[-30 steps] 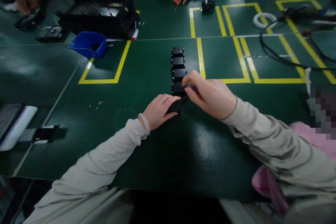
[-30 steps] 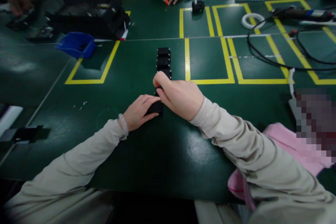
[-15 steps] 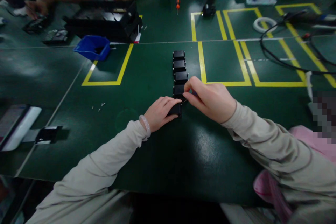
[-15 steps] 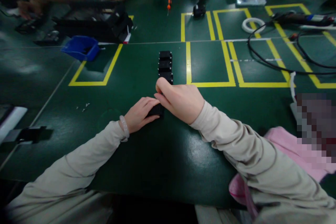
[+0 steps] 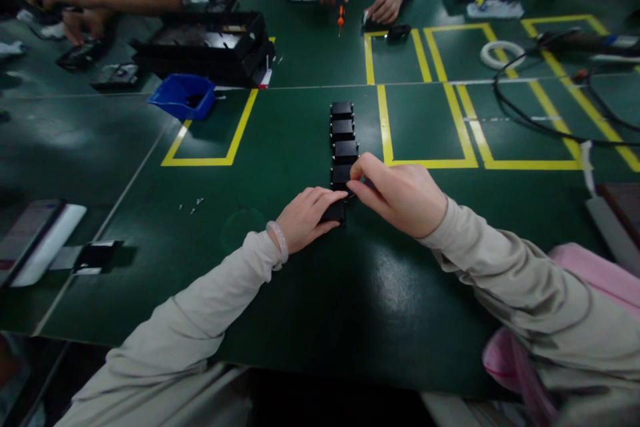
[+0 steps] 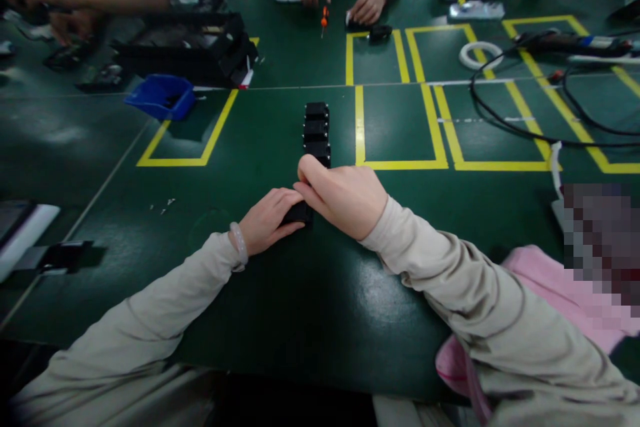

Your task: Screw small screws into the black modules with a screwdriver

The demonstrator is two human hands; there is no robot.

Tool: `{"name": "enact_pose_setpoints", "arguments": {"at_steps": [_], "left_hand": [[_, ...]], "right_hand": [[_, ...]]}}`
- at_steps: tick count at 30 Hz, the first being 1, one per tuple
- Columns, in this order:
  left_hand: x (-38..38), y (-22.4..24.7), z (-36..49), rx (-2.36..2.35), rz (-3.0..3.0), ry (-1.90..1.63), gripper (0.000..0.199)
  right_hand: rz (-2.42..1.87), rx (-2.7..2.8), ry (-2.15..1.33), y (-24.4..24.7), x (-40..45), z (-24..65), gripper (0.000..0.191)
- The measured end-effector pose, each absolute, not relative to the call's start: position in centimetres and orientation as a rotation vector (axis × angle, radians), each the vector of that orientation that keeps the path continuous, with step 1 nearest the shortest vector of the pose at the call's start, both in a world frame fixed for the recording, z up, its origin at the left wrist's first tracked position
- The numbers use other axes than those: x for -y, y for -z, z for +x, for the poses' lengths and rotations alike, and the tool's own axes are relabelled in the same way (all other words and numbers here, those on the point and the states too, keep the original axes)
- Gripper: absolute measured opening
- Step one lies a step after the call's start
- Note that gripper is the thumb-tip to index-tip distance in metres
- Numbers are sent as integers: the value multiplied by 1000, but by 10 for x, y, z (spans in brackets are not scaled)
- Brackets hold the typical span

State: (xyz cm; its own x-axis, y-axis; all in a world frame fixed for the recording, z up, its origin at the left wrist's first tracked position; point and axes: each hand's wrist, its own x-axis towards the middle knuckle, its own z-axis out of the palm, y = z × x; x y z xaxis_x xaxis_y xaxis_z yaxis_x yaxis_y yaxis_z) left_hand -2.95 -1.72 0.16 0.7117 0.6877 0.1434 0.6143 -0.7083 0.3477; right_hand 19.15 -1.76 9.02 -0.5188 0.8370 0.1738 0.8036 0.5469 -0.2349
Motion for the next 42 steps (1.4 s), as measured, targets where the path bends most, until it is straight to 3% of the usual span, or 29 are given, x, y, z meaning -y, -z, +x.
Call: {"name": "enact_pose_setpoints", "arguments": {"at_steps": [9,15,27,35,42], "left_hand": [[23,-12,-28,-1097,2733,-321,49],[29,-21,-25,-1168,2895,-357,49],[31,-42,4,-1428,2736,-269,27],[14,-56,19,-1581,2635,44,19],[5,-63,29,-1599,2626,244,25]], "right_hand": [[-1377,2502,-200,-92,18,191,27],[-1438,2507,-202,-91,16,192,34],[-1408,2495,-234,-93,17,190,25],[-1409,2466,-275,-92,17,189,25],[-1401,2476,-227,-93,17,189,24]]}}
